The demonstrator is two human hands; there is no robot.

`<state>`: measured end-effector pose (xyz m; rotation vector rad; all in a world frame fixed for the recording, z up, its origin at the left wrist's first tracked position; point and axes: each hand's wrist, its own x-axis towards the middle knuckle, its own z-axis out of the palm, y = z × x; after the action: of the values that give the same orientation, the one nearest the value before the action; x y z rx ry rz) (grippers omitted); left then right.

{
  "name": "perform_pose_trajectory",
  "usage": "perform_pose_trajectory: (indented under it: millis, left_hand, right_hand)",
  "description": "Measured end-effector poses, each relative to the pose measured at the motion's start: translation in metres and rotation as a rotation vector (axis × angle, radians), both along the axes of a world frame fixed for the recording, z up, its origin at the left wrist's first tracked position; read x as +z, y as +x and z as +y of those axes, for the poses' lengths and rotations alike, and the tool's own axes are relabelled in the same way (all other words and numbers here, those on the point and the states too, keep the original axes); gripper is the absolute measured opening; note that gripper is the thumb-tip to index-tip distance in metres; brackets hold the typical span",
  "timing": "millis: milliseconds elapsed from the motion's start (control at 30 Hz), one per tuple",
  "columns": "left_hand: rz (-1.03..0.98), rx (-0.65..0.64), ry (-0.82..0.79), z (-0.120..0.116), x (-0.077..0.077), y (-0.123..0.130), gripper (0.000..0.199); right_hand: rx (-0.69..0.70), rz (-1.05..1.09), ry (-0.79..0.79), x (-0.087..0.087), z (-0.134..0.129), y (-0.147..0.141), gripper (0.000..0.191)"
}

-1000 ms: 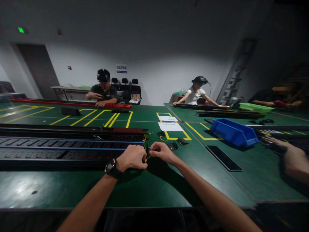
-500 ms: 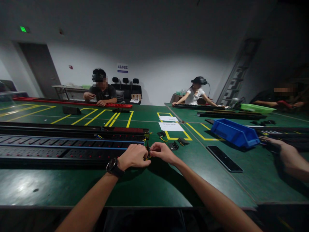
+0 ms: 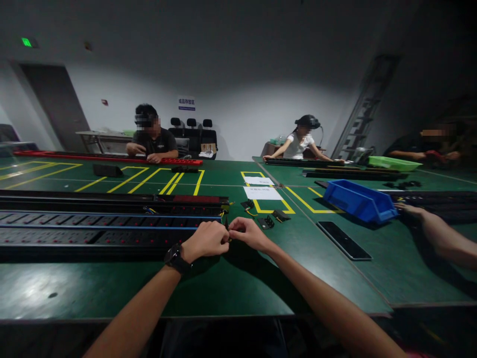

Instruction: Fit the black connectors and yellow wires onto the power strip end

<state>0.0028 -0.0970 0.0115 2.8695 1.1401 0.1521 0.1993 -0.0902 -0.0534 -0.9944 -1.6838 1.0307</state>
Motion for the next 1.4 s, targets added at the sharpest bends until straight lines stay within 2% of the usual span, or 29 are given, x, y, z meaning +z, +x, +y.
perform_pose_trajectory:
  millis: [233,400,500,667,833,1067,1400]
  left_hand:
    - [0.015,-0.036,-0.034,0.001,0.006,-0.006,0.023]
    - [0.024,-0.023,-0.011,0.002,0.006,-0.008,0.029]
    - [-0.006,-0.004,0.013,0.005,0.008,-0.009,0.034]
    - [-0.143,0.06,0.023,0.011,0.011,-0.01,0.026]
    - [-0.214,-0.022,-0.039,0.017,0.006,-0.01,0.03]
    - [-0.235,-0.016,-0.114,0.024,0.003,-0.013,0.034]
    - [-0.296,-0.133,-0.198,0.027,0.002,-0.014,0.032]
  right_hand:
    - [0.064,0.024,-0.033,-0.003,-0.001,-0.004,0.029]
    - [0.043,0.033,-0.004,0.0,-0.002,-0.005,0.028]
    - [0.048,0.019,-0.007,0.0,-0.003,-0.005,0.032]
    - [0.042,0.059,-0.034,-0.003,-0.001,-0.008,0.044]
    - [0.029,0.151,-0.097,-0.007,0.002,-0.009,0.055]
    - [0.061,0.167,-0.122,-0.009,0.004,-0.004,0.053]
    - [0.054,0.185,-0.153,-0.007,0.004,-0.003,0.048]
